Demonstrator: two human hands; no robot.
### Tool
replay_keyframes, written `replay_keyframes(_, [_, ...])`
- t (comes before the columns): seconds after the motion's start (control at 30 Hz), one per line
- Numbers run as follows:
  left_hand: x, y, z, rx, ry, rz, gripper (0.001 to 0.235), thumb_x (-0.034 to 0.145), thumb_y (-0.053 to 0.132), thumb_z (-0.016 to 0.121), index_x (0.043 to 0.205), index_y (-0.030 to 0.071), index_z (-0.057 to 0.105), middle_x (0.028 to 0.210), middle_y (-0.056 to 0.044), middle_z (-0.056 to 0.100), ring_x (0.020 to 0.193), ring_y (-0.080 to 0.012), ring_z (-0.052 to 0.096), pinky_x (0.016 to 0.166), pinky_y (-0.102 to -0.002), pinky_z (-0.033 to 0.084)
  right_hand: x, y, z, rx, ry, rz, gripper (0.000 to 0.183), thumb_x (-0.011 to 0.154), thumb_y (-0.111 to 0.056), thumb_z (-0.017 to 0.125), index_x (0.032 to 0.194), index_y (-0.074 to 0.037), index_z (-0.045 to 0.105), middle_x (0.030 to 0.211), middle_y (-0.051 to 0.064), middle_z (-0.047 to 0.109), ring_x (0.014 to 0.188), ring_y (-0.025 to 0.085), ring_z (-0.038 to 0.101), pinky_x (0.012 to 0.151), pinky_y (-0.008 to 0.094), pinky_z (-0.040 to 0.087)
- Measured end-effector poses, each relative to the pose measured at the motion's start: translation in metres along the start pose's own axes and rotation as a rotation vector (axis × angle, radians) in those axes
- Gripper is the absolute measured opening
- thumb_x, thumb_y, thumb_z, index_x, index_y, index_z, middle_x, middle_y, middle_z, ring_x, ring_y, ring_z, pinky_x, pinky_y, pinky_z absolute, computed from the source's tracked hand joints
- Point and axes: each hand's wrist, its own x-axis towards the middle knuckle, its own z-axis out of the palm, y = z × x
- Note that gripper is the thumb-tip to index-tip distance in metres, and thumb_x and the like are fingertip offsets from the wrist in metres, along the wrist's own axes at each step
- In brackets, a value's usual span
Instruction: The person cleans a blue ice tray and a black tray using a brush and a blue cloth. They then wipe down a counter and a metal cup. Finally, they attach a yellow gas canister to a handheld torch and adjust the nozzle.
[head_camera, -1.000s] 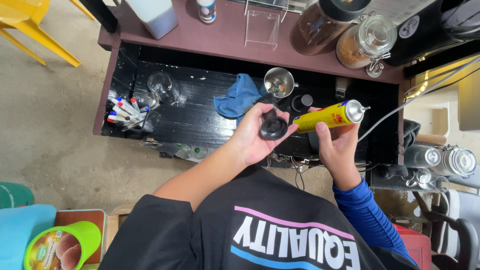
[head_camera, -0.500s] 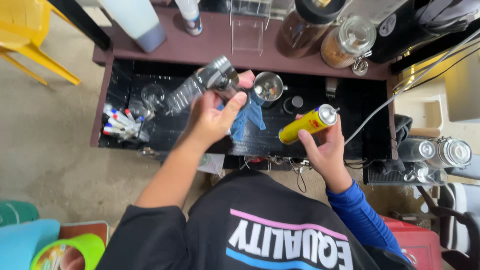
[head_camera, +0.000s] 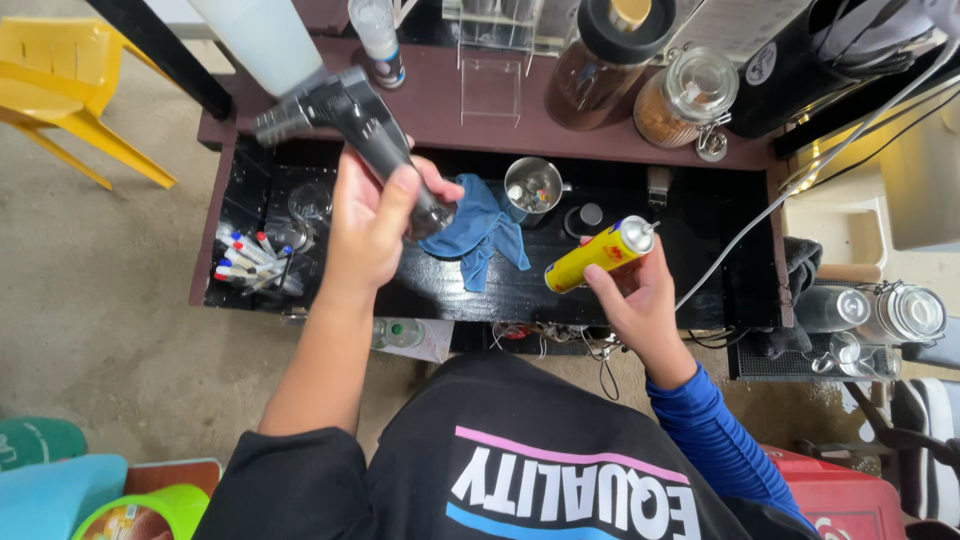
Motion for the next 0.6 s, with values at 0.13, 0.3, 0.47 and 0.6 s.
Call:
replay_keyframes(0.13, [0.006,0.022,0.003,-0.554,0.268,-0.099,0.036,0.106,0.017,0.061,0.131,-0.001,0.042,0.104,-0.019,0.066,0.103,-0.0319,0.072,0.103,-0.050,0.057,0.002,0.016,0.000,-0.059,-0.014,0.037,0.041,0.096,-0.005,0.070,0.129,-0.001,0.046,0.132,0.016,0.066,0.123,0.021,0.067,0.103,0.035,0.057])
replay_keyframes(0.3, [-0.037,0.076,0.037,-0.235,-0.211,-0.029,0.041,0.107,0.025,0.069,0.136,0.006,0.046,0.105,-0.015,0.065,0.099,-0.0308,0.067,0.103,-0.054,0.059,0.000,0.037,0.002,-0.048,-0.002,0.128,0.041,0.093,-0.007,0.072,0.127,-0.002,0.050,0.126,0.013,0.067,0.115,0.016,0.067,0.096,0.031,0.057])
replay_keyframes(0.47, [-0.018,0.109,0.041,-0.454,0.043,0.152,0.043,0.111,0.037,0.061,0.138,0.005,0.049,0.094,-0.010,0.067,0.083,-0.0294,0.072,0.087,-0.049,0.062,-0.002,0.046,0.003,-0.015,-0.018,0.224,0.043,0.094,-0.006,0.071,0.130,-0.003,0.050,0.119,0.012,0.066,0.107,0.016,0.066,0.088,0.031,0.056])
replay_keyframes(0.6, [-0.035,0.102,0.076,-0.611,-0.136,-0.521,0.043,0.098,0.034,0.065,0.126,0.008,0.048,0.089,-0.011,0.065,0.090,-0.0318,0.070,0.091,-0.048,0.056,0.003,0.043,0.007,0.095,-0.037,0.144,0.042,0.094,-0.004,0.069,0.131,-0.003,0.048,0.124,0.011,0.067,0.115,0.016,0.066,0.099,0.031,0.055])
